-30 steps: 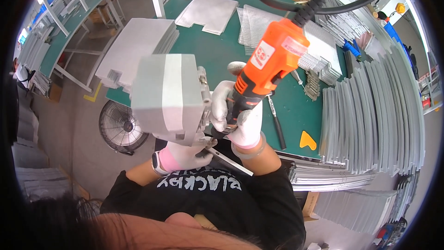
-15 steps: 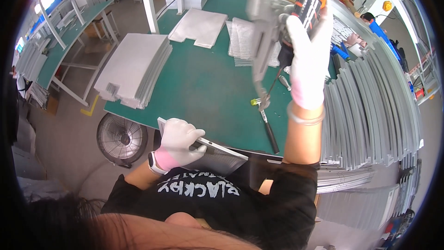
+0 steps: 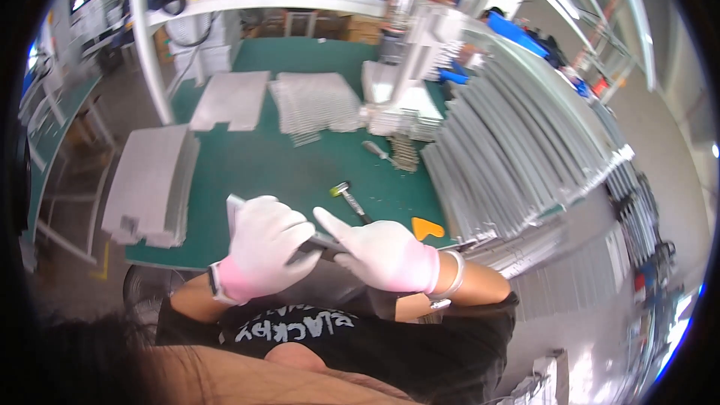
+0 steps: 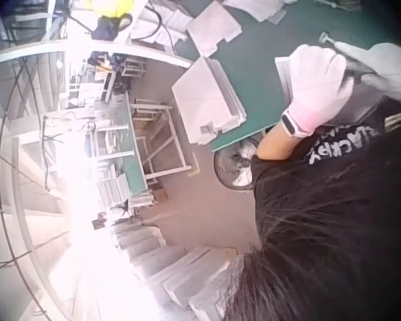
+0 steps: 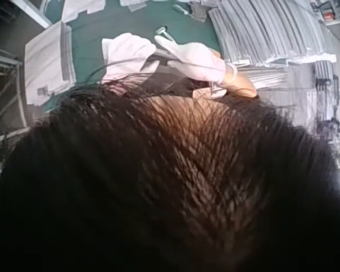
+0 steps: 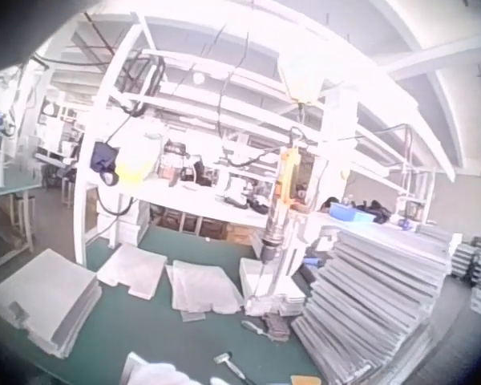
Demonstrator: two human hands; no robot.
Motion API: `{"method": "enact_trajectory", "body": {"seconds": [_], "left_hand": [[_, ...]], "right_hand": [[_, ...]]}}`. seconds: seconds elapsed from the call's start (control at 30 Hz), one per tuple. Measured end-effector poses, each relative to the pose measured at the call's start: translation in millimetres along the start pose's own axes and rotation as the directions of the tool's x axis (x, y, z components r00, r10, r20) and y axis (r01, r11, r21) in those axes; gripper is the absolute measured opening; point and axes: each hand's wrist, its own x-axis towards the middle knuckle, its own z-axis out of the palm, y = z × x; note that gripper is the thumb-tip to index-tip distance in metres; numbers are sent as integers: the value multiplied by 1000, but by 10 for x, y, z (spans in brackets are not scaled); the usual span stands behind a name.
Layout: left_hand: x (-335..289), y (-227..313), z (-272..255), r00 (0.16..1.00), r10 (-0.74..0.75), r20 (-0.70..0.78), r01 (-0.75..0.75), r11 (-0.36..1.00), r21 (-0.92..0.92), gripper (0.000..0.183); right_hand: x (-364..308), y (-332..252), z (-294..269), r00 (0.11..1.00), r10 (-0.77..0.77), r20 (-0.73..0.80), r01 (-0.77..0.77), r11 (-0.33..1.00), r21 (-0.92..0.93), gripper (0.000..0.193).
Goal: The recorder is assembling metal mesh filters by fitting metal frames onto the mesh panels and securing them with a hammer and a specialized power tool.
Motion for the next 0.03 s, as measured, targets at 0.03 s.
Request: {"method": "enact_trajectory", "body": {"seconds": [0.03], "left_hand": [[53, -40, -54, 966, 109, -234, -135, 986, -95, 25]], "right_hand": [[-174, 60, -110, 990, -22, -138, 33, 997, 75, 73]]}}
